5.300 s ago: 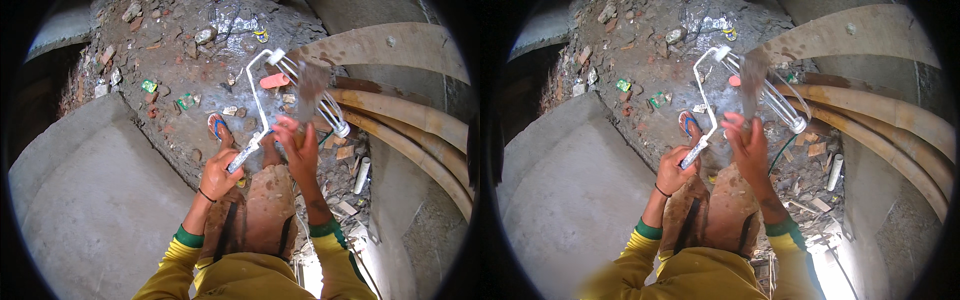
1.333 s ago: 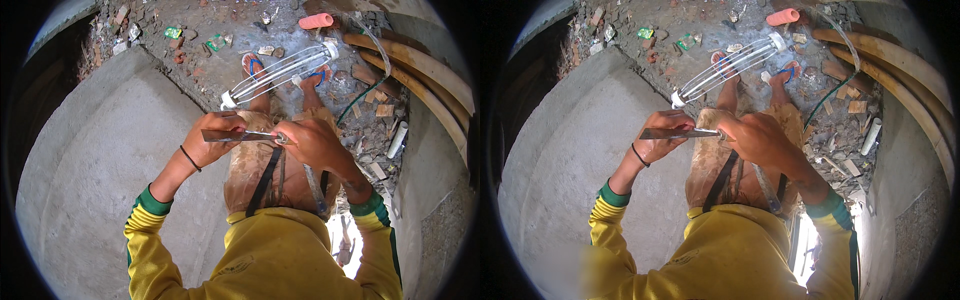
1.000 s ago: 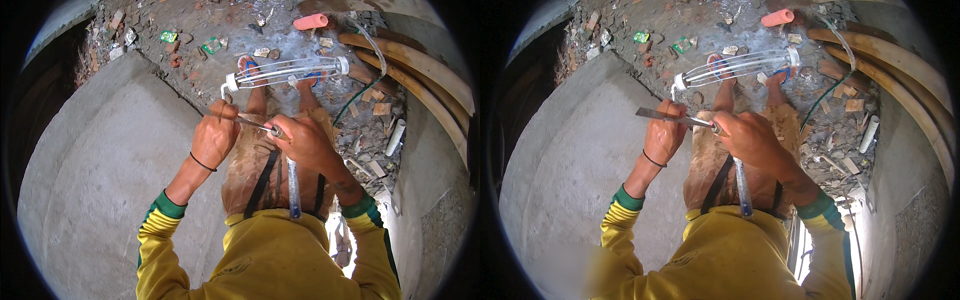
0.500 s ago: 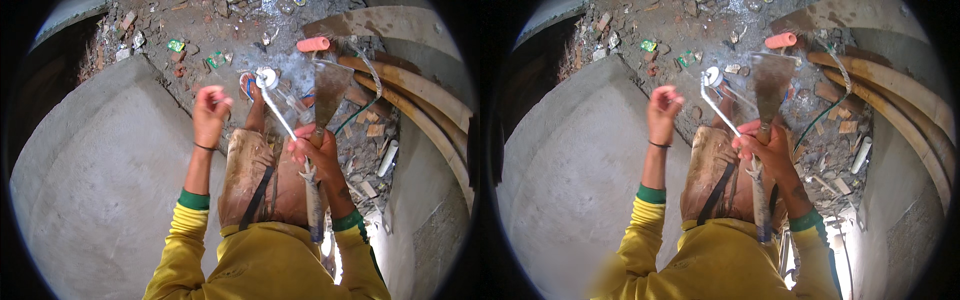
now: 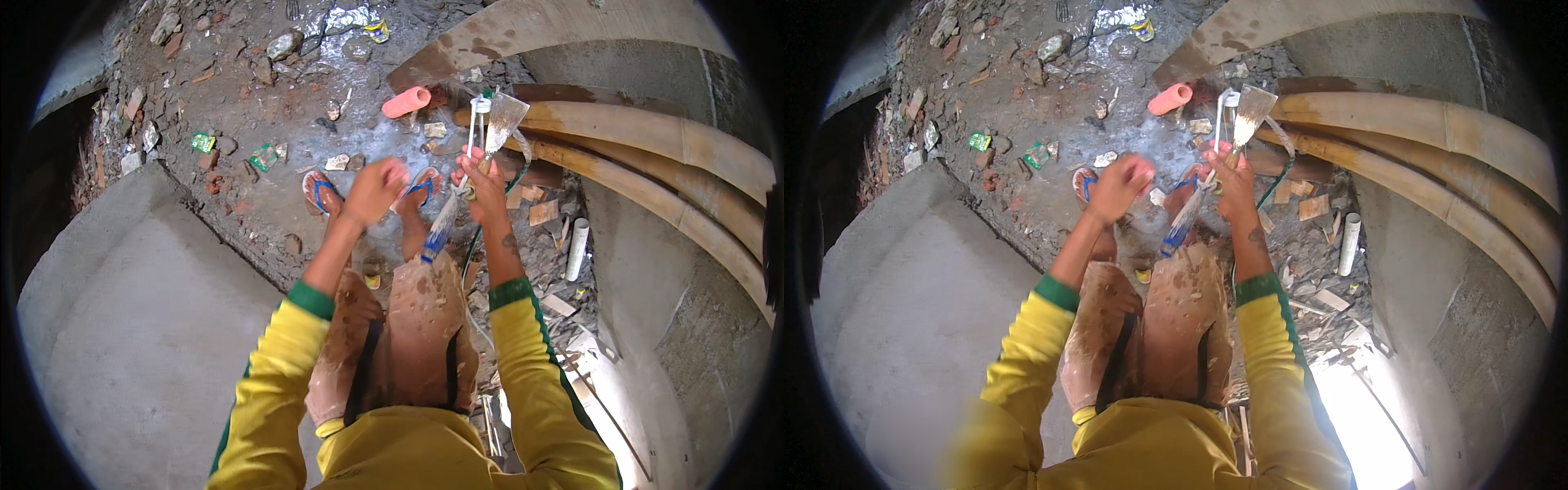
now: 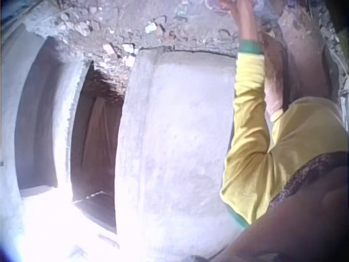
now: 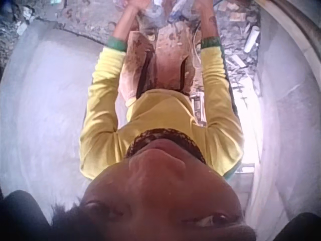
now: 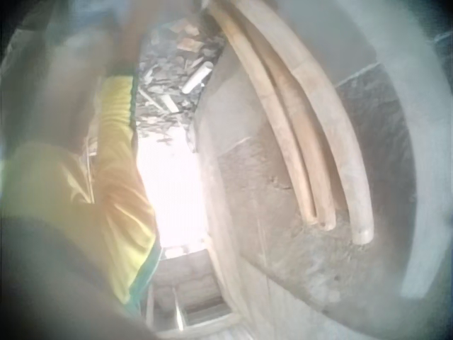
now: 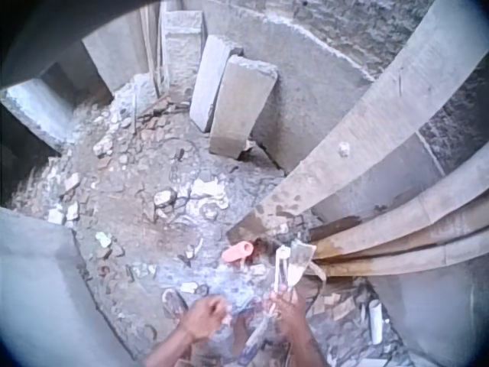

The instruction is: The person assembles a paint roller by attaching a pink roller sleeve to a metal frame and securing it with a white plastic cap. They then walk through a cluttered construction area carrying the assembled roller.

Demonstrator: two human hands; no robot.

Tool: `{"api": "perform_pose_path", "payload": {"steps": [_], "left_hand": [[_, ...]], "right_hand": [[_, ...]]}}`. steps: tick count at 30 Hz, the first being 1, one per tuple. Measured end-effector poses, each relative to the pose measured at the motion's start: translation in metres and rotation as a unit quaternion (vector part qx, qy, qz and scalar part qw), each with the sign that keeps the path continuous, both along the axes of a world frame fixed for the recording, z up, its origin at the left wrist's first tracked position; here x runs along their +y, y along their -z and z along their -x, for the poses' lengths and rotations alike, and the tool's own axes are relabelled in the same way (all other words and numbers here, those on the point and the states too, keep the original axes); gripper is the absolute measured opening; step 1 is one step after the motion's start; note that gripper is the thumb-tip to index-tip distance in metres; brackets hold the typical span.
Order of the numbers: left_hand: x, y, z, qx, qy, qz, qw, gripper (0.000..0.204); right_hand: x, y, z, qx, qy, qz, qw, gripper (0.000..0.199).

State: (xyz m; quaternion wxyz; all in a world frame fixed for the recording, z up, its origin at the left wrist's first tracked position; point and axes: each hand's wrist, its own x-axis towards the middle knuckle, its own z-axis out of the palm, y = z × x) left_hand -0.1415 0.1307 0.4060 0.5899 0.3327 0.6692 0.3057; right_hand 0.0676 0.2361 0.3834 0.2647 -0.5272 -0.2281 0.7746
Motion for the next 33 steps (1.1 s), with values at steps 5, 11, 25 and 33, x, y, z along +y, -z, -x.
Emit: {"api": "perform_pose_path", "payload": {"steps": [5,11,25,33], "left_hand": [[0.140,0.111,-0.076,-0.125,-0.048,-0.055,0.990,0.031],[0.202,0.167,-0.148,-0.025,-0.022,-0.133,0.991,0.041],[0.209,0.230,-0.197,0.108,-0.268,-0.154,0.945,0.031],[0.152,0.332,-0.104,0.492,-0.264,-0.005,0.830,0.087]], "right_hand": [[0.060,0.099,-0.042,-0.035,0.005,-0.013,0.999,0.028],[0.132,0.171,-0.062,-0.091,-0.009,-0.144,0.985,0.032],[0.160,0.180,-0.044,-0.431,-0.164,-0.417,0.783,0.027],[0.131,0.161,-0.057,-0.321,-0.214,-0.177,0.905,0.037]]}}
